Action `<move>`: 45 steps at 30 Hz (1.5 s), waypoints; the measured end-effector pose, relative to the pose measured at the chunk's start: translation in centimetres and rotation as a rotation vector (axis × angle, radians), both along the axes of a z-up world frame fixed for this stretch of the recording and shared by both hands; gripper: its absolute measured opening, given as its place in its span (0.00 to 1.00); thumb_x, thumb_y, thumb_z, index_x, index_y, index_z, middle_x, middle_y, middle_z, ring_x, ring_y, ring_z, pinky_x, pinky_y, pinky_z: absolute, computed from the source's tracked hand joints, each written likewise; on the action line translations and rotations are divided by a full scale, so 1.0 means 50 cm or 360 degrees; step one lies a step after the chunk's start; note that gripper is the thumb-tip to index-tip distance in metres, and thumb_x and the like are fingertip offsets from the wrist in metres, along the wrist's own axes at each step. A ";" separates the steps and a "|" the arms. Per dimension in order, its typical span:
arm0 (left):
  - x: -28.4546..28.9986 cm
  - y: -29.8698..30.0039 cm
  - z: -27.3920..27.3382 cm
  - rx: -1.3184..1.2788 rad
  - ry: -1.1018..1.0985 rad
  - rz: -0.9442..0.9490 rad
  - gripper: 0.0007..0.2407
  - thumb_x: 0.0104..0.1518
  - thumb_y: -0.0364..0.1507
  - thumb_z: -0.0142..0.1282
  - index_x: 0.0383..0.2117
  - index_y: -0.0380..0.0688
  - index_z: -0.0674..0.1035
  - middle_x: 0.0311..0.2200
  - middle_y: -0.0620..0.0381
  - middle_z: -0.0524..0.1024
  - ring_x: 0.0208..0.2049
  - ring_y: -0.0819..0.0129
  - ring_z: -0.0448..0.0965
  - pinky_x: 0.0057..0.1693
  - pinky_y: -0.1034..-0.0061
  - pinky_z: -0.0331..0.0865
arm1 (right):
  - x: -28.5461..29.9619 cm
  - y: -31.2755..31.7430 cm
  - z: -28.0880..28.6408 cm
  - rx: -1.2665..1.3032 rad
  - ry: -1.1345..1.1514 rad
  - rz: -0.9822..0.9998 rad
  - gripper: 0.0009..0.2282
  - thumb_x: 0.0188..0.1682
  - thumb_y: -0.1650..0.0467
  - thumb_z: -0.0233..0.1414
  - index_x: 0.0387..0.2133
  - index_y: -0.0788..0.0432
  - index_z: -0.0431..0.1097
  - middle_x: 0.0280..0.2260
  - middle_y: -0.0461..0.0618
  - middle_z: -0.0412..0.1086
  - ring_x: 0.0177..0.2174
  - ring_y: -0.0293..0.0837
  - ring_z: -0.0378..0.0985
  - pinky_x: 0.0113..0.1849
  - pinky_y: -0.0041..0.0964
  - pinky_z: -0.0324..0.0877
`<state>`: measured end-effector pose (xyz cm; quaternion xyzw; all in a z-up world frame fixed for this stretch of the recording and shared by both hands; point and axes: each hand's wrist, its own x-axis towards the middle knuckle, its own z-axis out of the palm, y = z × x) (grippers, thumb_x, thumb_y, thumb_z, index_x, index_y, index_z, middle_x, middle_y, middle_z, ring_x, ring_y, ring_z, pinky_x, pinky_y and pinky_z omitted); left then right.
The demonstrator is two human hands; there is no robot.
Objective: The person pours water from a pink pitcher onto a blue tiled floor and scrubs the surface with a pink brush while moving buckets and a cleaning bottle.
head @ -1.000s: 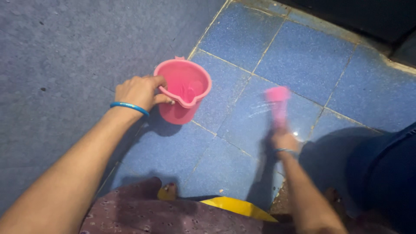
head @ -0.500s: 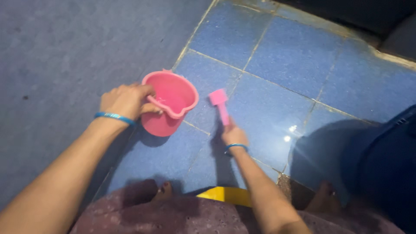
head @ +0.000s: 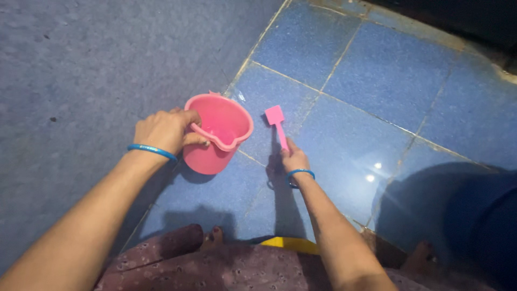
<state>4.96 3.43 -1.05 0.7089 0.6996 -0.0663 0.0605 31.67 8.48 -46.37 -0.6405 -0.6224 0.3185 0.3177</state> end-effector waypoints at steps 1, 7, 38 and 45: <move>-0.003 -0.003 -0.001 0.0028 -0.0035 -0.0010 0.21 0.42 0.50 0.65 0.40 0.57 0.82 0.41 0.55 0.81 0.44 0.47 0.81 0.45 0.51 0.73 | -0.015 0.010 0.001 0.0038 -0.0025 0.0028 0.21 0.52 0.60 0.49 0.60 0.45 0.65 0.41 0.69 0.74 0.40 0.73 0.75 0.41 0.65 0.71; -0.052 0.000 0.005 0.0046 -0.0057 0.0121 0.20 0.42 0.49 0.66 0.39 0.56 0.82 0.42 0.56 0.81 0.43 0.48 0.81 0.43 0.51 0.73 | 0.300 0.154 0.077 -0.0234 -0.0609 -0.0760 0.20 0.63 0.59 0.39 0.62 0.57 0.65 0.37 0.69 0.76 0.37 0.70 0.79 0.37 0.64 0.71; -0.163 -0.052 0.051 0.0221 -0.0087 0.0281 0.20 0.40 0.48 0.68 0.37 0.56 0.81 0.41 0.56 0.80 0.41 0.47 0.82 0.41 0.50 0.73 | -0.379 -0.085 0.296 -0.0603 -0.0541 0.0781 0.19 0.49 0.57 0.47 0.51 0.47 0.73 0.41 0.63 0.76 0.42 0.65 0.79 0.45 0.61 0.71; -0.158 -0.054 0.056 0.0195 -0.0087 0.0282 0.21 0.39 0.48 0.68 0.38 0.56 0.82 0.42 0.56 0.80 0.40 0.47 0.82 0.42 0.50 0.73 | 0.018 0.311 0.225 -0.0196 -0.0363 -0.0275 0.19 0.58 0.60 0.39 0.54 0.56 0.70 0.38 0.71 0.75 0.38 0.74 0.77 0.39 0.67 0.70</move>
